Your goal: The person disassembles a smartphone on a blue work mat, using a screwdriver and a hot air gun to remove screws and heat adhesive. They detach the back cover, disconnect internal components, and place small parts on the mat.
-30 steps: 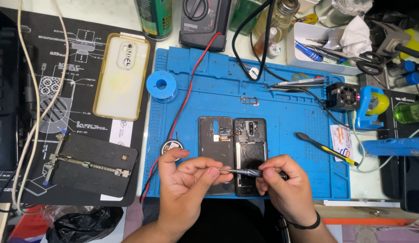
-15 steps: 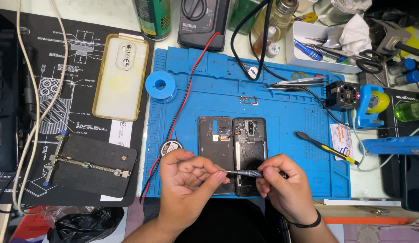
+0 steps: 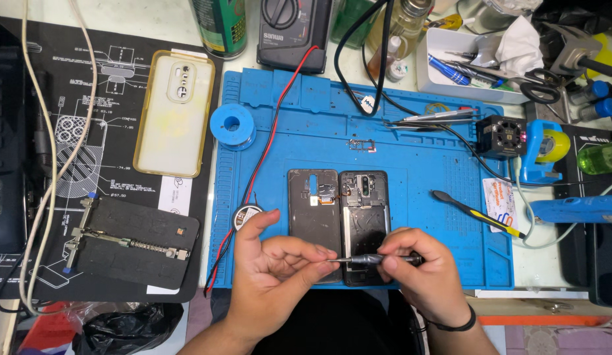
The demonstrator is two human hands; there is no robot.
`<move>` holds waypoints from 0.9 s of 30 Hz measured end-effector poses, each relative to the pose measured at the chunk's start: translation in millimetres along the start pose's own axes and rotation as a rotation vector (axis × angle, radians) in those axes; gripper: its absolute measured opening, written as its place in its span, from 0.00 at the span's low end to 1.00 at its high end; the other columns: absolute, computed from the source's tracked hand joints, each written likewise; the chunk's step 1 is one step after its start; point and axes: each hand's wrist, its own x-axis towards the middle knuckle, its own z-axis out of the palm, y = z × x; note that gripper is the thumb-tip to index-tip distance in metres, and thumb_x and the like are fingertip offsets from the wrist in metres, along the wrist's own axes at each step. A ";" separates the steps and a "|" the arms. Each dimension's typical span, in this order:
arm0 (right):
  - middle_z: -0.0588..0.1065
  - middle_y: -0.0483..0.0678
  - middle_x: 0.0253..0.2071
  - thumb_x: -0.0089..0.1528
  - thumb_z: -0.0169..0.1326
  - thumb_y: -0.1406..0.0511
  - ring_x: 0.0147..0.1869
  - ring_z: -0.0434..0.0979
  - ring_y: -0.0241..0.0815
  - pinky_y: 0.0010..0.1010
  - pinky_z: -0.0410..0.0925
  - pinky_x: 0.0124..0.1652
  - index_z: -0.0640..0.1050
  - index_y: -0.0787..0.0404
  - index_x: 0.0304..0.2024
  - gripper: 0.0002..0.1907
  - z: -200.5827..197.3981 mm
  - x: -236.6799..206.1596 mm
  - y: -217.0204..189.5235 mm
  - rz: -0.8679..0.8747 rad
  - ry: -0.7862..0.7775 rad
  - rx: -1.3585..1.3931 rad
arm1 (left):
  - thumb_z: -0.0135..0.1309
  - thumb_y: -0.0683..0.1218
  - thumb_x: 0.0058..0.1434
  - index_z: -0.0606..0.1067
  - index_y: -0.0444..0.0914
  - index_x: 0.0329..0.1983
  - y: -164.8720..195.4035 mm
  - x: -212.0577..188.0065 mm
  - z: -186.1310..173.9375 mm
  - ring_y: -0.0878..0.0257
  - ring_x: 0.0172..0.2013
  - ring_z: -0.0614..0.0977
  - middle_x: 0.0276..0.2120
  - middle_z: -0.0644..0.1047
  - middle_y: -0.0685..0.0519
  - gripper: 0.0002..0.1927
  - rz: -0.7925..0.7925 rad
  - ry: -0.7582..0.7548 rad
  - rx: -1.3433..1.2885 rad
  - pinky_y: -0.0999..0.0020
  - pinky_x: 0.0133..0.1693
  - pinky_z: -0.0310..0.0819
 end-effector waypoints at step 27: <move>0.75 0.46 0.29 0.52 0.64 0.66 0.32 0.78 0.48 0.38 0.70 0.30 0.84 0.55 0.37 0.09 22.4 86.8 -162.5 -0.456 -0.253 -1.458 | 0.70 0.43 0.52 0.80 0.35 0.39 13.4 14.6 0.7 0.56 0.38 0.83 0.32 0.82 0.50 0.14 0.182 0.032 0.924 0.65 0.40 0.76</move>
